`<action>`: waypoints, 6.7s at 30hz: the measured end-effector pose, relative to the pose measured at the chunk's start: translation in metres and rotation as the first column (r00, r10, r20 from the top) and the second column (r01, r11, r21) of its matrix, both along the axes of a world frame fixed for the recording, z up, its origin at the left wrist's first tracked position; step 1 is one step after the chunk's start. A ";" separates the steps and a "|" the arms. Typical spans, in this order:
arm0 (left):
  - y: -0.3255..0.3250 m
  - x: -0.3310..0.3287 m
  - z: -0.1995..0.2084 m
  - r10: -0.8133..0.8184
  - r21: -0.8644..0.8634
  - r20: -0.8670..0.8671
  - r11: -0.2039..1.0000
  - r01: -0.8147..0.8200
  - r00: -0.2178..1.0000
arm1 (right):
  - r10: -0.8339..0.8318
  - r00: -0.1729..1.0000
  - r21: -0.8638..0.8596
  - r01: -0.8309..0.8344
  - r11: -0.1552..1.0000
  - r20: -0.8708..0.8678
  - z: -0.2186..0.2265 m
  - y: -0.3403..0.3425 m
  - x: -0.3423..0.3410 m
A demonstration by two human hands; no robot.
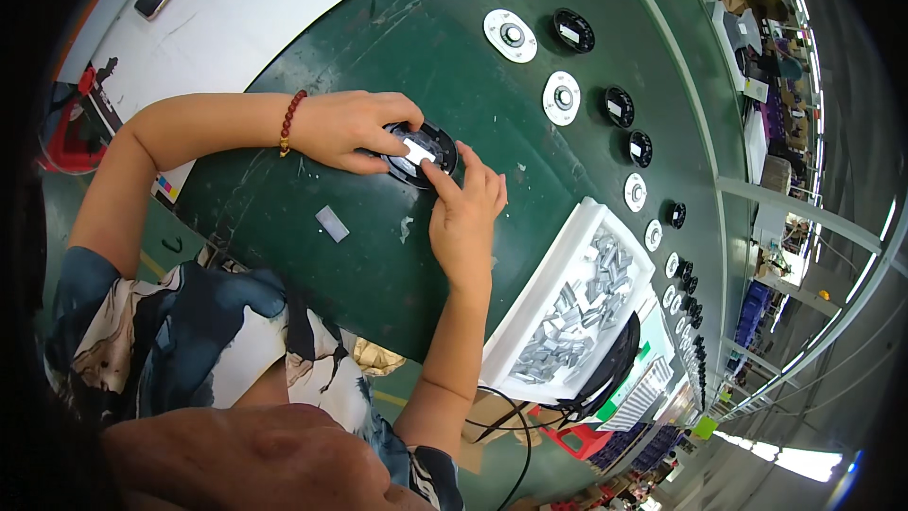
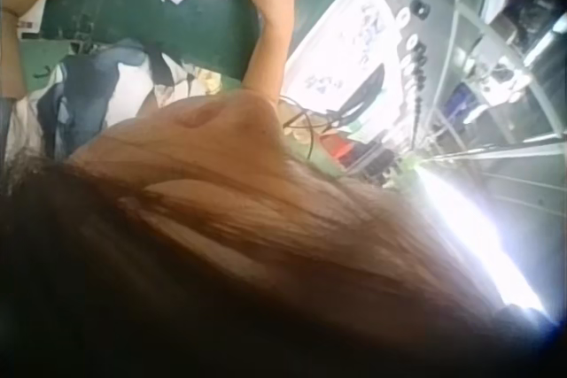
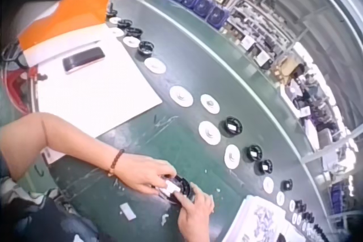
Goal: Manually assemble components into a circular plastic casing at a production line station.
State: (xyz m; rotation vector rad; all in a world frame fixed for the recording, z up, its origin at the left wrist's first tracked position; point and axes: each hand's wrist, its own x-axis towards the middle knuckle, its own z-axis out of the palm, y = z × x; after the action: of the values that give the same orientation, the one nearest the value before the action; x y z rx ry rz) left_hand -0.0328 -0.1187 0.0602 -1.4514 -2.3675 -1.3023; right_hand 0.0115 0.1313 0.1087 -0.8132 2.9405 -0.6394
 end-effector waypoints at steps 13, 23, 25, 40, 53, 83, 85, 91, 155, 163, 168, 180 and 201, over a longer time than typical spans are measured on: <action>0.008 0.003 0.006 0.053 -0.028 -0.032 0.998 -0.053 0.998 | -0.072 0.996 0.030 0.074 0.997 -0.047 -0.003 -0.007 0.012; 0.003 0.003 0.001 0.076 0.025 0.031 0.997 -0.076 0.997 | -0.182 0.979 -0.208 0.160 0.965 -0.093 -0.002 -0.016 0.041; 0.008 0.000 0.004 0.086 0.035 0.063 0.995 -0.088 0.994 | -0.079 0.996 -0.214 0.072 0.974 -0.027 0.000 -0.023 0.058; -0.003 -0.034 0.007 0.145 0.083 0.129 0.984 -0.156 0.981 | 0.055 0.998 -0.157 -0.050 0.986 0.025 -0.017 -0.036 0.069; -0.025 -0.254 -0.030 0.737 0.010 0.012 0.676 -0.737 0.676 | 0.046 0.999 -0.207 -0.044 0.977 0.005 -0.034 -0.041 0.067; -0.060 -0.037 0.008 0.403 -0.110 -0.637 0.797 -0.594 0.658 | 0.049 0.998 -0.148 -0.054 0.987 -0.042 -0.029 -0.039 0.065; -0.041 -0.014 0.013 0.327 -0.134 -0.635 0.845 -0.517 0.700 | 0.012 0.998 -0.155 -0.022 0.988 -0.066 -0.025 -0.040 0.064; -0.020 0.023 0.012 0.270 -0.103 -0.420 0.934 -0.341 0.866 | -0.056 0.996 -0.166 0.044 0.985 -0.069 -0.025 -0.038 0.066; -0.009 0.028 -0.003 0.061 0.054 0.177 0.996 -0.071 0.982 | -0.117 0.990 -0.097 0.110 0.989 -0.072 0.005 -0.032 0.008; -0.009 0.027 -0.004 0.053 0.045 0.248 0.997 -0.066 0.967 | -0.054 0.999 -0.071 0.054 0.996 -0.006 0.010 -0.029 0.009; -0.008 0.026 -0.008 0.067 0.098 0.154 0.992 -0.082 0.986 | -0.083 0.995 -0.046 0.081 0.996 -0.047 0.005 -0.035 0.008; -0.014 0.029 -0.008 0.080 0.067 0.116 0.994 -0.088 0.990 | -0.020 1.000 0.018 0.019 1.000 0.008 0.010 -0.017 0.021; -0.014 0.034 -0.005 0.159 0.005 0.031 0.987 -0.159 0.987 | -0.025 0.999 0.120 0.021 0.993 0.031 0.010 -0.024 0.024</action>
State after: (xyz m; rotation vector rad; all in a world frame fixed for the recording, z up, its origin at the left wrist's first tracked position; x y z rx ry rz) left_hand 0.0011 -0.1327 0.0552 -1.2201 -2.4365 -1.3013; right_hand 0.0355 0.1072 0.1183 -0.7511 2.9295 -0.4677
